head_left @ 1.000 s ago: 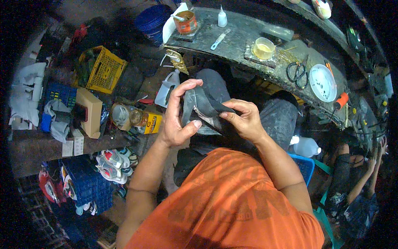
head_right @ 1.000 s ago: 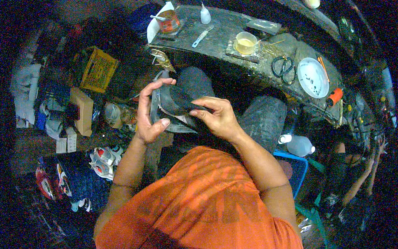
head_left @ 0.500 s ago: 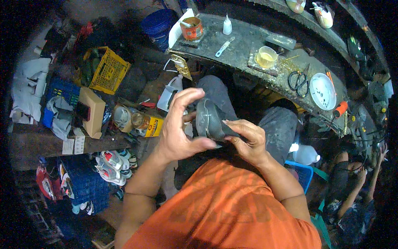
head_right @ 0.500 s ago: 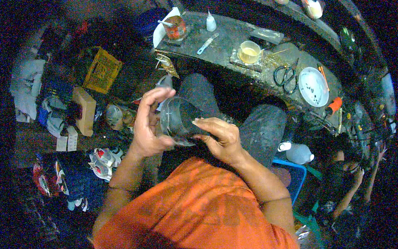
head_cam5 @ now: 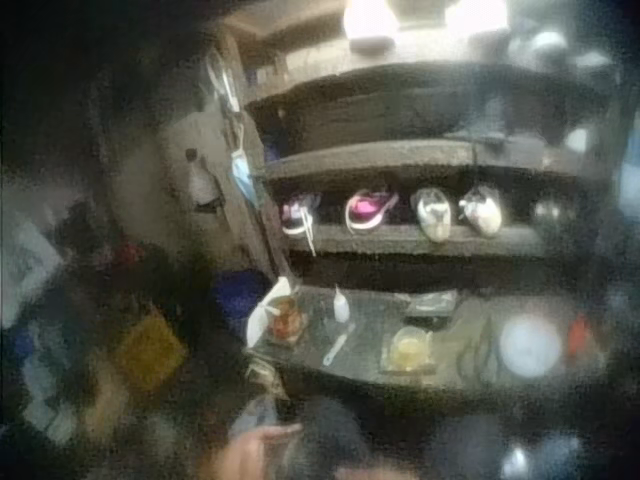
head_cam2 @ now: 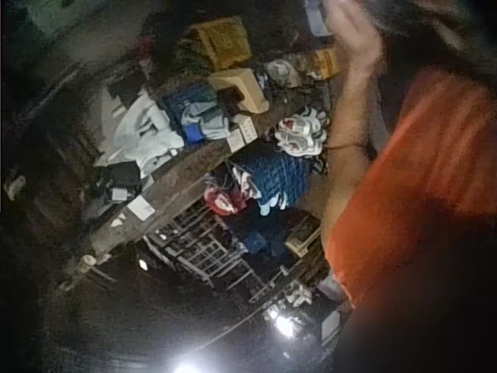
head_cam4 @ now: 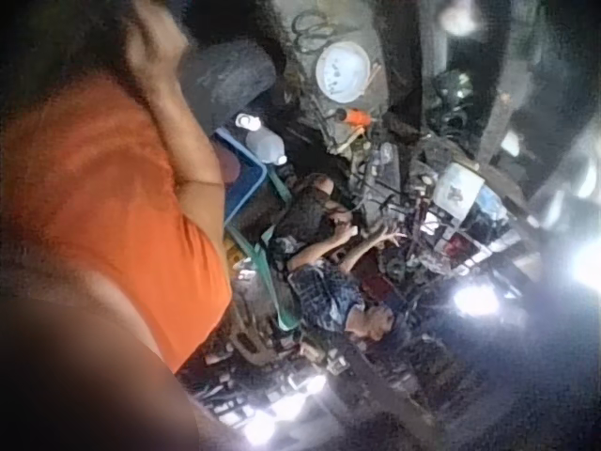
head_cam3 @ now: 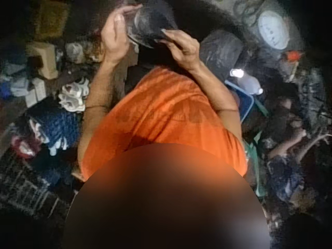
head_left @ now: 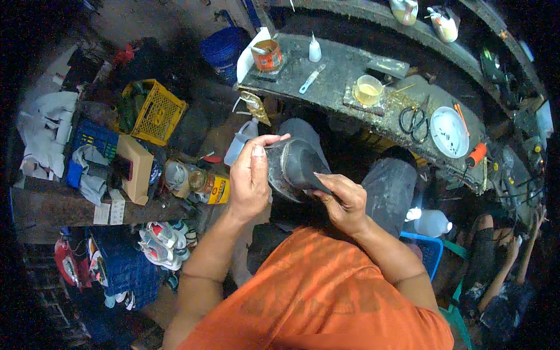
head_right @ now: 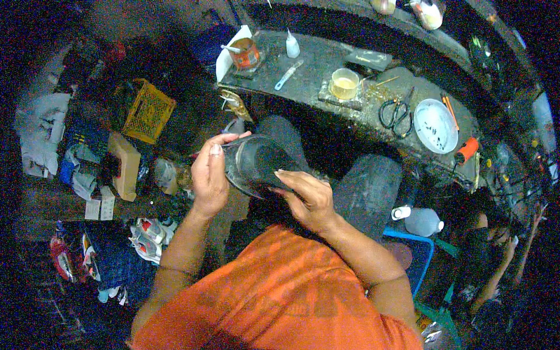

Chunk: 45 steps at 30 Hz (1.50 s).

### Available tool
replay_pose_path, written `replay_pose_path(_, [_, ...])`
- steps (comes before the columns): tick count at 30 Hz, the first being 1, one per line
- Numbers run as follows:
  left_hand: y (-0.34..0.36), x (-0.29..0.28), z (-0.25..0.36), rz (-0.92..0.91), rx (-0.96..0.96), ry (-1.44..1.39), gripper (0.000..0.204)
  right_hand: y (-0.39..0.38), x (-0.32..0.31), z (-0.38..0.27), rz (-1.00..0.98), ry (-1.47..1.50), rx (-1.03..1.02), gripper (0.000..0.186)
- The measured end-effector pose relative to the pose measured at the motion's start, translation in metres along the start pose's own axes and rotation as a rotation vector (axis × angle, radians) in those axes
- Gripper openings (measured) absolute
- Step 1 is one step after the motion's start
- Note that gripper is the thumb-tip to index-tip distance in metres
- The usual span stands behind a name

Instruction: The person sits on the floor and handles several pairs of shoes, inspecting soles and uppers. They use a small stick to apply adhesive to the sole of a black shoe, then use a brush to spread glue on the sole of a white shoe. The person repeatedly turns the shoes over and applies adhesive to different areas.

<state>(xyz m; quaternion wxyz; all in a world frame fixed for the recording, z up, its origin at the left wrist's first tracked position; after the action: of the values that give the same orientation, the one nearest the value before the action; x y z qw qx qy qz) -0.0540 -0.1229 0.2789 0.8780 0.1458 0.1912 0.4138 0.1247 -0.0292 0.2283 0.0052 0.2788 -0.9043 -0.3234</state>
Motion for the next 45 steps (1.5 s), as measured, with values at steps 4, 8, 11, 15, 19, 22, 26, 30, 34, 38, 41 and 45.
replay_pose_path(4, [0.019,0.000,-0.003,0.026,0.014,0.198,0.033,0.007,-0.012,0.006,0.164,0.019,0.042,0.018])
replay_pose_path(8, [0.025,0.017,-0.016,-0.196,-0.089,0.366,0.050,0.005,-0.016,0.020,0.252,-0.018,0.121,0.013])
replay_pose_path(11, [0.040,0.023,-0.029,-0.195,0.064,0.491,0.049,-0.008,-0.027,0.036,0.363,0.022,0.241,0.013])
replay_pose_path(15, [0.050,0.014,-0.078,-0.163,-0.073,0.534,0.043,-0.031,-0.042,0.053,0.523,0.097,0.352,0.015])
replay_pose_path(19, [0.046,0.004,-0.103,-0.146,-0.173,0.589,0.044,-0.042,-0.051,0.062,0.671,0.261,0.403,0.017])
replay_pose_path(22, [0.035,0.004,-0.107,-0.195,-0.405,0.390,0.059,-0.040,-0.059,0.061,0.710,0.247,0.366,0.018])
replay_pose_path(26, [0.010,0.028,-0.063,-0.312,-0.327,-0.482,0.106,-0.038,-0.075,0.064,0.701,0.134,0.345,0.020])
replay_pose_path(30, [-0.032,0.064,-0.035,-0.707,-0.361,-0.898,0.157,-0.036,-0.085,0.056,0.646,0.154,0.213,0.026])
replay_pose_path(34, [-0.015,0.068,-0.059,-0.598,-0.734,-1.156,0.128,0.006,-0.096,0.026,0.517,0.124,-0.056,0.039])
replay_pose_path(38, [-0.016,0.083,-0.094,-0.764,-1.176,-0.931,0.131,0.054,-0.034,-0.023,-0.266,0.191,-0.695,0.036])
replay_pose_path(41, [-0.037,0.078,-0.109,-0.625,-1.315,-0.878,0.130,0.039,0.004,-0.041,-0.509,0.069,-0.971,0.023])
replay_pose_path(45, [-0.077,0.056,-0.092,-0.428,-1.278,-1.244,0.095,0.034,0.024,-0.043,-0.410,0.110,-0.990,0.021])
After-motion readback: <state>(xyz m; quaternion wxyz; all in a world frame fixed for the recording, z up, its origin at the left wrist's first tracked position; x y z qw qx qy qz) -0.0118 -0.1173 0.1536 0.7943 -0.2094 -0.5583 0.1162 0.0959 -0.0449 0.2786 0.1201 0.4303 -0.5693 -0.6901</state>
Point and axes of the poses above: each hand's wrist, its own y-axis towards the middle knuckle, its own x-axis out of the palm, z = x × y, the point moved 7 cm from there along y, towards the middle knuckle, and after that the axes turned 11 degrees about z, right-handed, at the moved point
